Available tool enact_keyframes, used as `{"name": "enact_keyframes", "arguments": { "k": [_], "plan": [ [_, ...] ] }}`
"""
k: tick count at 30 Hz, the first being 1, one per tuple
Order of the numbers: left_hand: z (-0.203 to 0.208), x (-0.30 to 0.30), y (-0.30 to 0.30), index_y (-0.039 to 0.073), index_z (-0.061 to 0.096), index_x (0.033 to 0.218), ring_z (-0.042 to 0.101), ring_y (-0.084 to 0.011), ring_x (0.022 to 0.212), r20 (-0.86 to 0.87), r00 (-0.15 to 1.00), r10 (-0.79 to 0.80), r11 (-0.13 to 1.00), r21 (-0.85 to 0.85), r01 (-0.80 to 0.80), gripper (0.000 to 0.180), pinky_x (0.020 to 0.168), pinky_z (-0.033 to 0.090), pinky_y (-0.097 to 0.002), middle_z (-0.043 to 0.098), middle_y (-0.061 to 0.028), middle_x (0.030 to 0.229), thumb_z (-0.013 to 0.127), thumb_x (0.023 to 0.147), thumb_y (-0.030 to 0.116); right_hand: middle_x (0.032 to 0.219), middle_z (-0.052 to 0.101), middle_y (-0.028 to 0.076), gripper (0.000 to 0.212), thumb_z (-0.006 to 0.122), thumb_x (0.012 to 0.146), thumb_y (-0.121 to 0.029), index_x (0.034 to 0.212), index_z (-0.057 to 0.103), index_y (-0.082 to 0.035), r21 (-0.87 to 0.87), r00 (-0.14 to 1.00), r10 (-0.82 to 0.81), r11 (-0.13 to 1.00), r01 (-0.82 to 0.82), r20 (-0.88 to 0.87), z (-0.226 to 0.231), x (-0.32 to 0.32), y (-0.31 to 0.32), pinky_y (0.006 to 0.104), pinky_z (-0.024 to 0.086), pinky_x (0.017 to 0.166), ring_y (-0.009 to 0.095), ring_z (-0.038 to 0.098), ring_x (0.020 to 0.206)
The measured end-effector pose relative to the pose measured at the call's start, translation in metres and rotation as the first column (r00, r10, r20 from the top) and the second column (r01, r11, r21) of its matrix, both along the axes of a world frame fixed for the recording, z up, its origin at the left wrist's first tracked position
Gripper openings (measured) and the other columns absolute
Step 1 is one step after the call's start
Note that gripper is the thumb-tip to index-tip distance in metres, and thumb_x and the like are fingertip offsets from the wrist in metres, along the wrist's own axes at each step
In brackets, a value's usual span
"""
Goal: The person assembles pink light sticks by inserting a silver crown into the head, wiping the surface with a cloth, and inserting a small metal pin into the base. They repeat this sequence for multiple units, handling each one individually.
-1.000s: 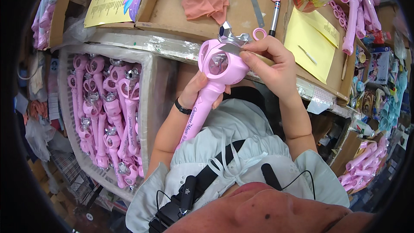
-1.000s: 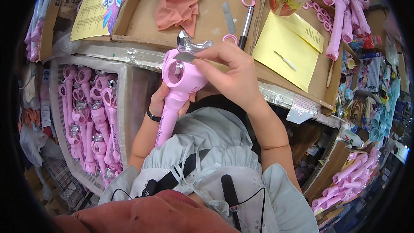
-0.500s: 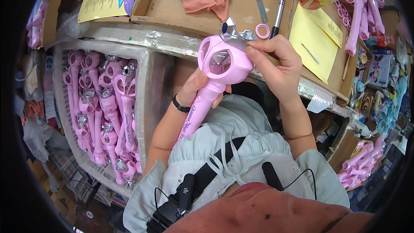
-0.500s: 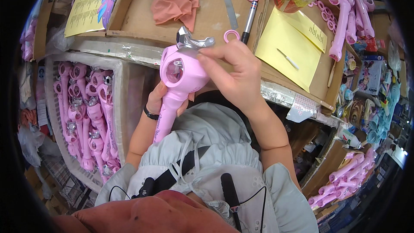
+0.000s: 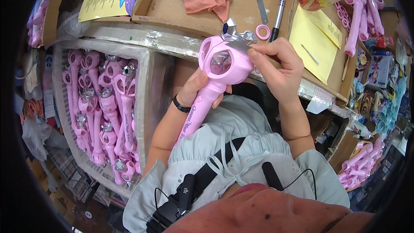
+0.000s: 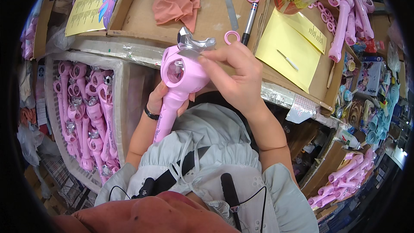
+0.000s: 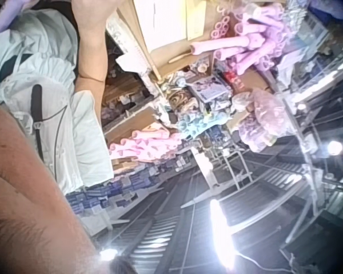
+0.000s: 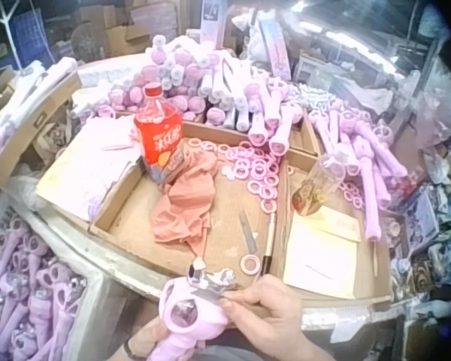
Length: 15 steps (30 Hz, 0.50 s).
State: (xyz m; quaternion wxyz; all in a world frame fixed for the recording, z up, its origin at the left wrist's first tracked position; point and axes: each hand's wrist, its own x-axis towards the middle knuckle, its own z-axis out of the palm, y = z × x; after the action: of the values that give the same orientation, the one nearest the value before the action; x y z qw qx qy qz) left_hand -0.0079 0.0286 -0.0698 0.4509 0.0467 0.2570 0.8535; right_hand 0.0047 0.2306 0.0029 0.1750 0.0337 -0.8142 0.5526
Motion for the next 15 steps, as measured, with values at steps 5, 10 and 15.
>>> {"name": "enact_keyframes", "arguments": {
  "k": [5, 10, 15],
  "plan": [
    [0.0, 0.0006, -0.001, 0.0, 0.035, 0.125, 0.059, -0.0202, 0.049, 0.017, 1.0, -0.011, 1.0, -0.008, 0.011, 0.069, 0.041, 0.049, -0.0255, 0.06, -0.021, 0.089, 0.058, 0.083, 0.049, 0.075, 0.058, 0.003, 0.007, 0.069, 0.076, 0.0, 0.082, 0.065, 0.001, -0.004, 1.0, -0.011, 1.0, 0.012, 0.025, 0.0014, 0.0009, 0.0003, 0.0205, 0.039, 0.06, 0.009, 0.052, 0.066],
    [-0.0006, 0.0007, -0.0002, 0.0, 0.034, 0.125, 0.059, -0.0199, 0.049, 0.003, 1.0, -0.002, 1.0, -0.011, 0.002, 0.07, 0.041, 0.048, -0.0252, 0.059, -0.0209, 0.089, 0.058, 0.083, 0.05, 0.075, 0.059, 0.004, 0.008, 0.069, 0.076, 0.0, 0.082, 0.065, 0.002, 0.019, 1.0, -0.001, 1.0, 0.0, 0.016, 0.0021, -0.0004, 0.0008, 0.0208, 0.039, 0.06, 0.009, 0.052, 0.066],
    [0.0002, 0.0007, -0.0008, 0.0, 0.034, 0.125, 0.059, -0.0196, 0.049, 0.013, 1.0, -0.012, 0.999, -0.033, 0.012, 0.07, 0.041, 0.048, -0.025, 0.059, -0.0206, 0.088, 0.059, 0.082, 0.05, 0.073, 0.058, 0.004, 0.008, 0.069, 0.075, 0.0, 0.082, 0.065, 0.002, 0.028, 1.0, -0.009, 1.0, 0.01, -0.013, 0.0022, -0.0022, -0.0012, 0.021, 0.039, 0.059, 0.009, 0.052, 0.066]
  ]
}}
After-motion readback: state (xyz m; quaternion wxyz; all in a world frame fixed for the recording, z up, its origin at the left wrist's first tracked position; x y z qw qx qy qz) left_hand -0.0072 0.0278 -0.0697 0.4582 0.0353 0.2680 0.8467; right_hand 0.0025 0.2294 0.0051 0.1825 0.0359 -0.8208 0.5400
